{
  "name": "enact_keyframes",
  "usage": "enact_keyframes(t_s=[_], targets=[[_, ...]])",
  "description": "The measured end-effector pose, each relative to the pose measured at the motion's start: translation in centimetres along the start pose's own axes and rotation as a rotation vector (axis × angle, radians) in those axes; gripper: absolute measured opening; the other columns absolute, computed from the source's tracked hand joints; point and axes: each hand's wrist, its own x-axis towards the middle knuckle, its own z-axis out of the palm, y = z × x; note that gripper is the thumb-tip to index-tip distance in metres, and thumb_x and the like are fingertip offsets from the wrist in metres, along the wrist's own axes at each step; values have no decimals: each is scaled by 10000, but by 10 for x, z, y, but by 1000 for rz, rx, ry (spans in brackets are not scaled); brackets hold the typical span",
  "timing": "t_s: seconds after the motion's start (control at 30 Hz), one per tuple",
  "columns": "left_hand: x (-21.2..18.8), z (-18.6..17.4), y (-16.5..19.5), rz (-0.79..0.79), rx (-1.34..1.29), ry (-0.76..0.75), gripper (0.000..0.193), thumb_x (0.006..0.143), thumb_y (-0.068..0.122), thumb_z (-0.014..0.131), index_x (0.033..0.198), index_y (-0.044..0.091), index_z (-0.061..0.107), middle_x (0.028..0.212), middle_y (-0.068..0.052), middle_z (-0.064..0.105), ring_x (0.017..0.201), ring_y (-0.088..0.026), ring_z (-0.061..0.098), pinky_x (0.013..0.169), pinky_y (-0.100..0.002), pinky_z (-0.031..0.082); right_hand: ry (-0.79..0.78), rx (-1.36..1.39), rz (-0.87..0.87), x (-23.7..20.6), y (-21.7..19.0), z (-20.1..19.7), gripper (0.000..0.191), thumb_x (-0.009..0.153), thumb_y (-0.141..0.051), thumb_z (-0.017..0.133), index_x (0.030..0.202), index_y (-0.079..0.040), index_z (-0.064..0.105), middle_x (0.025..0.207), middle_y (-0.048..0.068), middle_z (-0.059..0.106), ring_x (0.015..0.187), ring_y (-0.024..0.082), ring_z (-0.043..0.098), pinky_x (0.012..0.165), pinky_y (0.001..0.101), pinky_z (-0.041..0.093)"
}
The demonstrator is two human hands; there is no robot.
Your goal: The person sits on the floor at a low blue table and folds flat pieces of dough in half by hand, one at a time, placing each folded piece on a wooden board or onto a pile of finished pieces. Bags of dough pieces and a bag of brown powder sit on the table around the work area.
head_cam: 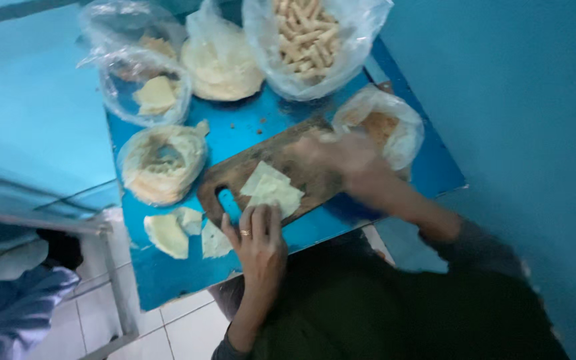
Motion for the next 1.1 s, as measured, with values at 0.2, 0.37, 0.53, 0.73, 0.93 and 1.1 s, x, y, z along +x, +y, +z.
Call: enact_keyframes(t_s=[0.2, 0.37, 0.53, 0.73, 0.93, 1.1], targets=[[0, 5, 0, -40, -7, 91, 452, 878, -22, 644, 1329, 12, 647, 1131, -78, 649, 1098, -245, 634, 1162, -662, 310, 121, 93, 453, -34, 54, -58, 552, 937, -59, 715, 1450, -61, 512, 1269, 90, 732, 1085, 277, 729, 838, 384, 605], [2, 6, 3, -84, 31, 40, 449, 844, -30, 649, 1287, 40, 648, 1122, -81, 665, 1030, -256, 645, 1161, -673, 277, -46, -234, 128, -12, 67, -41, 657, 746, -48, 732, 1359, -38, 498, 1044, 189, 711, 916, 384, 697, 712, 470, 556], [2, -1, 1, -102, -16, 11, 448, 851, -38, 634, 1291, 48, 653, 1233, -107, 672, 1137, -275, 644, 1192, -674, 254, -230, -261, 88, 0, 68, -37, 593, 782, -94, 706, 1331, -21, 494, 825, 182, 659, 774, 371, 681, 625, 484, 520], [4, -14, -2, -256, -71, 98, 329, 924, 46, 703, 1247, 105, 687, 1327, -109, 635, 1274, -312, 584, 1189, -660, 271, -397, -267, 186, -8, 65, -34, 720, 850, -90, 689, 1503, -4, 400, 677, 175, 650, 584, 346, 668, 523, 455, 516], [6, -35, -4, -378, 10, 60, 188, 890, 214, 800, 1045, 122, 748, 1326, -106, 609, 1283, -330, 539, 1135, -662, 271, -181, -144, 434, -23, 65, -28, 468, 926, -153, 754, 1308, -40, 507, 814, 203, 694, 765, 344, 714, 615, 450, 544], [6, -32, -3, -372, 3, 49, 179, 869, 232, 799, 1010, 131, 757, 1323, -96, 605, 1254, -325, 538, 1127, -686, 247, 199, 600, 588, -15, 52, -31, 539, 905, -36, 749, 1355, -35, 453, 1182, 106, 711, 1034, 218, 778, 803, 342, 626]])
